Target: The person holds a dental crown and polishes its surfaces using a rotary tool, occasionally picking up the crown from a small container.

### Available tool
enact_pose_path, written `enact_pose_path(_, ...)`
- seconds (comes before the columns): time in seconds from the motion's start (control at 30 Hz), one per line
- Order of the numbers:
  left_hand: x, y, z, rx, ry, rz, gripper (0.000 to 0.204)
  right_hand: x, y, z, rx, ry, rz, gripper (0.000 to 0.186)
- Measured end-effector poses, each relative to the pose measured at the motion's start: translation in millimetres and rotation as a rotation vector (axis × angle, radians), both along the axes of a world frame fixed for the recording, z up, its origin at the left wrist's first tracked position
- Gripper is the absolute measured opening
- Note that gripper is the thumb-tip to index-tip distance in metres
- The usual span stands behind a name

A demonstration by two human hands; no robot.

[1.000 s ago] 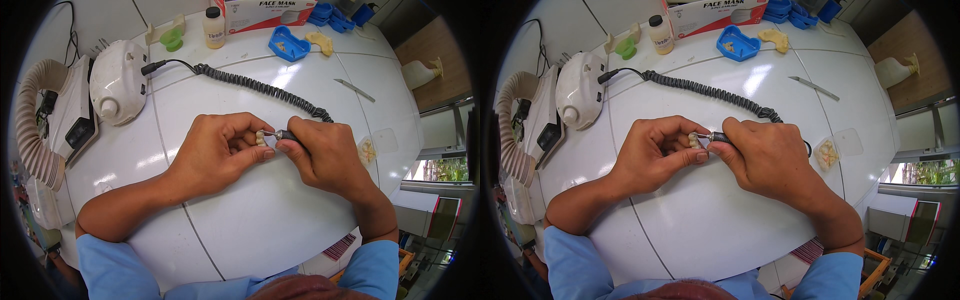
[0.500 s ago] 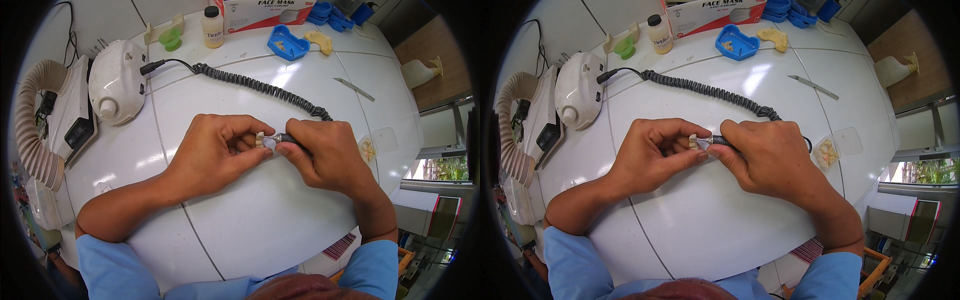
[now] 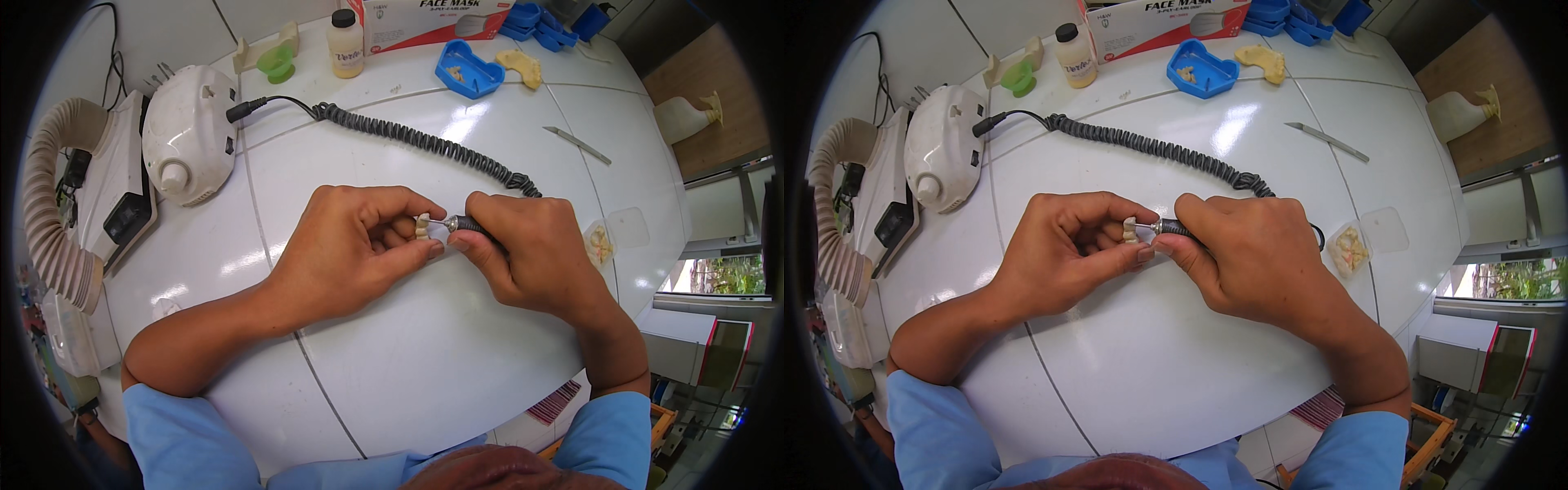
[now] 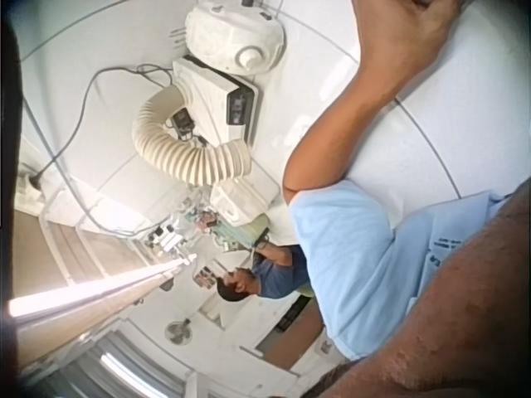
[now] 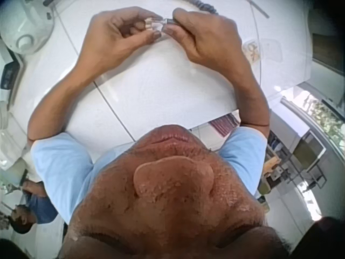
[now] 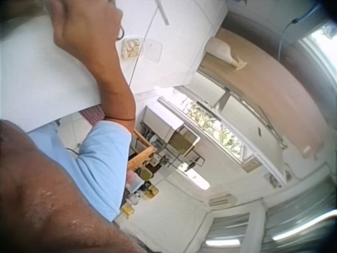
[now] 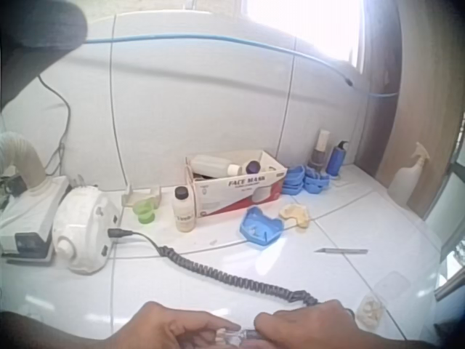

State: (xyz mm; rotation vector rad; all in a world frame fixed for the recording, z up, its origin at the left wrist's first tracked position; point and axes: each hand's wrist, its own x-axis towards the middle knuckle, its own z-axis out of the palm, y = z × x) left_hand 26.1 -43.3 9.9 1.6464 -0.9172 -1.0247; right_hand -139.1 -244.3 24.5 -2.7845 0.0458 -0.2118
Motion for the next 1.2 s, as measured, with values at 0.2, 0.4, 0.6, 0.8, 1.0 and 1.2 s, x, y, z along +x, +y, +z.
enact_pose_path(0.2,0.3,0.0,-1.2,0.007,-0.005,0.000,0.028,0.3,-0.2,-1.0,-0.004,-0.014,0.002,0.033)
enact_pose_path(0.4,0.5,0.2,-0.1,0.016,-0.024,0.001,0.025,0.0,0.4,-0.5,0.000,-0.012,0.009,0.034)
enact_pose_path(0.6,0.0,0.3,-0.4,0.022,-0.045,0.012,0.024,0.0,0.4,-1.4,0.000,-0.011,0.015,0.035)
enact_pose_path(0.8,-0.3,0.3,-0.8,0.020,-0.055,0.009,0.024,-0.4,0.5,-0.7,-0.001,-0.001,0.012,0.035)
enact_pose_path(1.0,-0.5,-0.1,-1.6,0.024,-0.056,0.014,0.025,-0.4,0.5,-1.5,-0.004,-0.005,0.006,0.035)
enact_pose_path(1.2,-1.3,0.7,-1.5,0.016,-0.078,0.022,0.024,-0.6,0.7,0.4,0.003,0.009,0.006,0.036)
